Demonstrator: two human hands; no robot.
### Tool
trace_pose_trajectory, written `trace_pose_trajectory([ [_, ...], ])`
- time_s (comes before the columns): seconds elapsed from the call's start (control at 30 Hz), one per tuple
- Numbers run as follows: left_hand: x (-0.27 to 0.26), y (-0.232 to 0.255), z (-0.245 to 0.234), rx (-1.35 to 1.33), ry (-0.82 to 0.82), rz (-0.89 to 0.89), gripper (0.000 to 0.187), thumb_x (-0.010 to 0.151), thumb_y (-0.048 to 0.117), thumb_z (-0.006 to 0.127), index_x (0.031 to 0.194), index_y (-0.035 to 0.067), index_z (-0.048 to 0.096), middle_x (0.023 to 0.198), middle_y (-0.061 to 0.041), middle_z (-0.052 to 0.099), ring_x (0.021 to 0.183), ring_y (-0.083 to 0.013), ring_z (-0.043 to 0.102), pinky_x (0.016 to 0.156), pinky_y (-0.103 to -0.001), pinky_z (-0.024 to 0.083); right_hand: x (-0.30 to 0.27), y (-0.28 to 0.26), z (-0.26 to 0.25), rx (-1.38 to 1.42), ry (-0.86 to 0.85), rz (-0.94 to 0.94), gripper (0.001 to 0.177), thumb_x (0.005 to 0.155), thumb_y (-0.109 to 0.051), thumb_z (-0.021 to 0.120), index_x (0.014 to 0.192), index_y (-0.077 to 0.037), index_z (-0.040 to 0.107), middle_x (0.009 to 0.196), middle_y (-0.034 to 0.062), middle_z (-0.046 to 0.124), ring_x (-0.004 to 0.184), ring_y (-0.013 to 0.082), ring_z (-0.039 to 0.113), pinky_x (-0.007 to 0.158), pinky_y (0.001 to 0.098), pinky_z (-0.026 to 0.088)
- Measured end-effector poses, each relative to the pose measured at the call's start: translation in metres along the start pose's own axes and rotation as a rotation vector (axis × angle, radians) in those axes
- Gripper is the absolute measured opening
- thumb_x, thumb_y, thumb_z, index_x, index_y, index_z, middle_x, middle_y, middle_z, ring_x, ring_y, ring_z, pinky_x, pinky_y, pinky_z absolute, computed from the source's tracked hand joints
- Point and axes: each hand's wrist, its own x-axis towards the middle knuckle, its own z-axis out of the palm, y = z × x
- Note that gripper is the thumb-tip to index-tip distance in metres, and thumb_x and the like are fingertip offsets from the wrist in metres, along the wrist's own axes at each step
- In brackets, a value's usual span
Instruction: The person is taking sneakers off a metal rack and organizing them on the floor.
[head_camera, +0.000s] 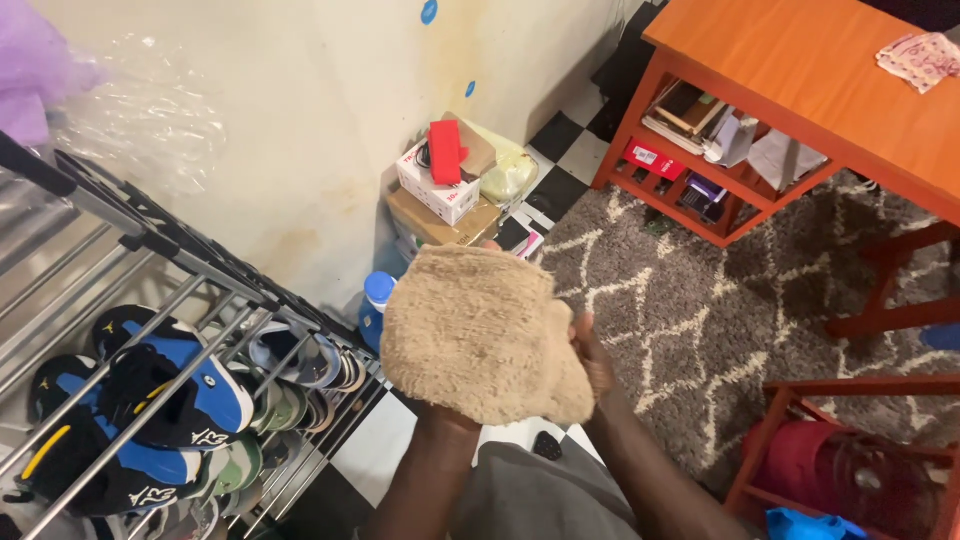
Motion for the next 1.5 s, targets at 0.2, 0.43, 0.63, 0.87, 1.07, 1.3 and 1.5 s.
trace_pose_trajectory([
  [0.2, 0.0, 0.013, -0.012, 0.027, 0.019, 0.026, 0.067, 0.105, 0.047, 0.054, 0.157, 0.006, 0.04, 0.153, -0.018, 0.051, 0.136, -0.0365, 0.053, 0.112, -0.054, 0.045, -0.005, 0.032, 0.062, 0.39, -0.148, 0.26, 0.112, 0.074, -0.072, 0.072, 0.152, 0.003, 0.04, 0.147, 0.0265, 0.053, 0.135, 0.0391, 0.054, 0.108, 0.059, 0.053],
  [0.43, -0.004, 0.029, -0.008, 0.068, 0.028, 0.085, 0.07, 0.105, 0.05, 0.053, 0.159, 0.008, 0.039, 0.155, -0.018, 0.049, 0.138, -0.0367, 0.051, 0.114, -0.057, 0.042, 0.019, 0.025, 0.012, 0.129, -0.045, 0.117, 0.095, 0.087, -0.065, 0.072, 0.157, -0.008, 0.042, 0.146, 0.0229, 0.054, 0.132, 0.0382, 0.054, 0.103, 0.0632, 0.049],
  [0.63, -0.006, 0.032, -0.001, 0.094, 0.045, 0.1, 0.072, 0.105, 0.052, 0.052, 0.16, 0.009, 0.038, 0.157, -0.017, 0.048, 0.14, -0.0369, 0.049, 0.116, -0.058, 0.04, 0.007, 0.05, 0.041, 0.406, -0.17, 0.234, 0.089, 0.09, -0.063, 0.069, 0.154, -0.006, 0.046, 0.145, 0.0224, 0.058, 0.132, 0.038, 0.058, 0.105, 0.0601, 0.052],
  [0.87, -0.009, 0.042, 0.002, 0.128, 0.057, 0.127, 0.075, 0.104, 0.055, 0.051, 0.162, 0.01, 0.037, 0.159, -0.016, 0.046, 0.143, -0.0372, 0.047, 0.118, -0.061, 0.038, 0.015, 0.031, 0.006, 0.255, 0.01, 0.169, 0.073, 0.091, -0.044, 0.067, 0.15, -0.004, 0.049, 0.141, 0.0212, 0.061, 0.126, 0.037, 0.063, 0.105, 0.058, 0.054],
  [1.07, -0.018, 0.053, 0.01, 0.16, -0.051, 0.146, 0.084, 0.099, 0.063, 0.052, 0.161, 0.009, 0.036, 0.16, -0.016, 0.045, 0.145, -0.0369, 0.045, 0.12, -0.06, 0.035, 0.007, 0.011, 0.02, 0.269, -0.108, 0.063, 0.062, 0.097, -0.021, 0.065, 0.148, 0.004, 0.042, 0.136, 0.0297, 0.06, 0.12, 0.0417, 0.065, 0.098, 0.0584, 0.054],
  [1.3, -0.005, 0.066, -0.043, 1.306, 0.235, 0.194, 0.071, 0.106, 0.049, 0.056, 0.156, 0.0, 0.048, 0.158, -0.027, 0.046, 0.144, -0.0417, 0.044, 0.121, -0.063, 0.034, 0.001, 0.009, 0.082, -0.217, 0.05, 0.009, 0.059, 0.099, -0.019, 0.058, 0.152, 0.002, 0.041, 0.136, 0.0266, 0.057, 0.12, 0.0353, 0.063, 0.101, 0.0496, 0.059],
  [1.5, -0.007, 0.041, -0.034, 2.003, 0.253, 0.378, 0.056, 0.109, 0.038, 0.048, 0.154, 0.004, 0.048, 0.159, -0.026, 0.047, 0.146, -0.0406, 0.046, 0.122, -0.054, 0.036, 0.007, 0.043, 0.138, -0.122, 0.254, -0.051, 0.059, 0.1, -0.037, 0.055, 0.146, -0.002, 0.044, 0.139, 0.0177, 0.059, 0.12, 0.0269, 0.066, 0.101, 0.0462, 0.057],
])
